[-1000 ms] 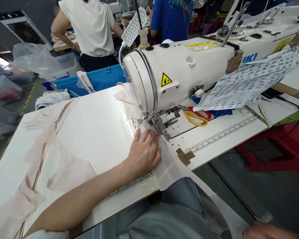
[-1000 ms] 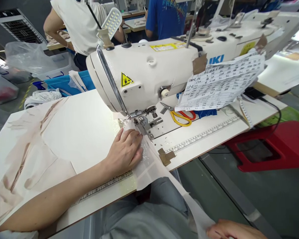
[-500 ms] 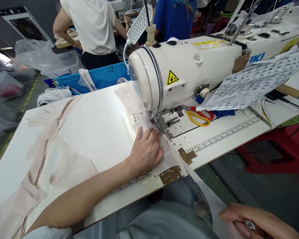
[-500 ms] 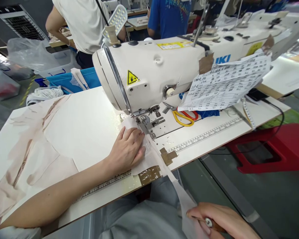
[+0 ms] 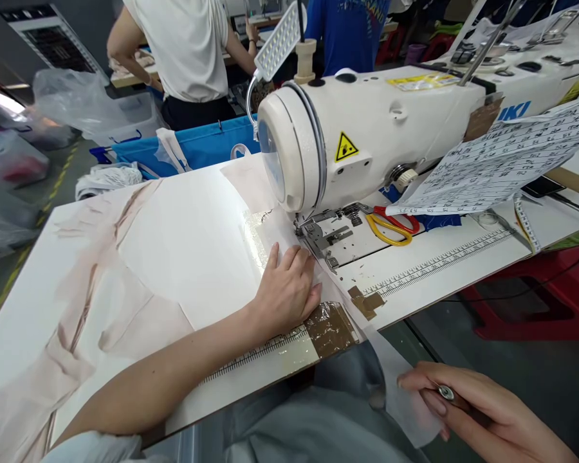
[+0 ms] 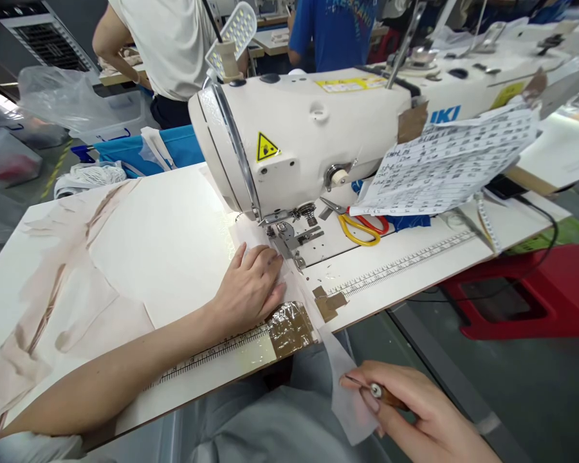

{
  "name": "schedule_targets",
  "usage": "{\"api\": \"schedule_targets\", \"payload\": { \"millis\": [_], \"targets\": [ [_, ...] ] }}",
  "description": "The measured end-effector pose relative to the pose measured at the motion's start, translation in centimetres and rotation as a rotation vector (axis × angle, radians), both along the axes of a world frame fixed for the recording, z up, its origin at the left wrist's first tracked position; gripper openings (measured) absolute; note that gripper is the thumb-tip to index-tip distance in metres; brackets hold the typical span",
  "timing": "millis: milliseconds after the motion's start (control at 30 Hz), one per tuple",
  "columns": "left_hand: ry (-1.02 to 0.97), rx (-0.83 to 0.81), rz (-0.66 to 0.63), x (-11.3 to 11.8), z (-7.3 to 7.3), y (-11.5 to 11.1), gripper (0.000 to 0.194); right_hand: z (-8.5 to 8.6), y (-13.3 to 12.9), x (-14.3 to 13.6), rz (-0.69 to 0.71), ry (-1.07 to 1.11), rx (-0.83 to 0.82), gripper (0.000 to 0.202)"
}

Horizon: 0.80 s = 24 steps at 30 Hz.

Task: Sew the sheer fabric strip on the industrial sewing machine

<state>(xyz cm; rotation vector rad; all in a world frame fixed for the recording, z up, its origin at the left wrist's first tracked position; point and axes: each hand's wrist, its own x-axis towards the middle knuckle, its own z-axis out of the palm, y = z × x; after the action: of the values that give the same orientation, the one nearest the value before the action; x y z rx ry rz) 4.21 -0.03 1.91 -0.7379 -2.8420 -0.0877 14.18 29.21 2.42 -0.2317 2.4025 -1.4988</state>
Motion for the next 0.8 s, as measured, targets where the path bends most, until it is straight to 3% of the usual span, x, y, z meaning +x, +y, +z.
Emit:
{"api": "schedule_targets", "payload": {
  "millis": [133, 433, 633, 800],
  "targets": [
    [-0.004, 0.000, -0.003, 0.0, 0.0, -0.1, 0.042, 0.5, -0.4, -1.7, 0.147, -0.004, -0.051, 0.022],
    [0.021, 0.008, -0.001, -0.3, -0.4, -0.2, 0.043, 0.7, -3.2, -3.5, 0.161, 0.100, -0.180, 0.020],
    [0.044, -0.030, 0.017, -0.7, 0.1, -0.2, 0.037, 0.6, -4.4, -3.9, 0.039, -0.009, -0.253, 0.017],
    [0.026, -0.100, 0.071, -1.2, 0.3, -0.4, 0.040, -0.1, -6.4, -3.0, -0.203, -0.299, -0.503, 0.032]
  ]
}}
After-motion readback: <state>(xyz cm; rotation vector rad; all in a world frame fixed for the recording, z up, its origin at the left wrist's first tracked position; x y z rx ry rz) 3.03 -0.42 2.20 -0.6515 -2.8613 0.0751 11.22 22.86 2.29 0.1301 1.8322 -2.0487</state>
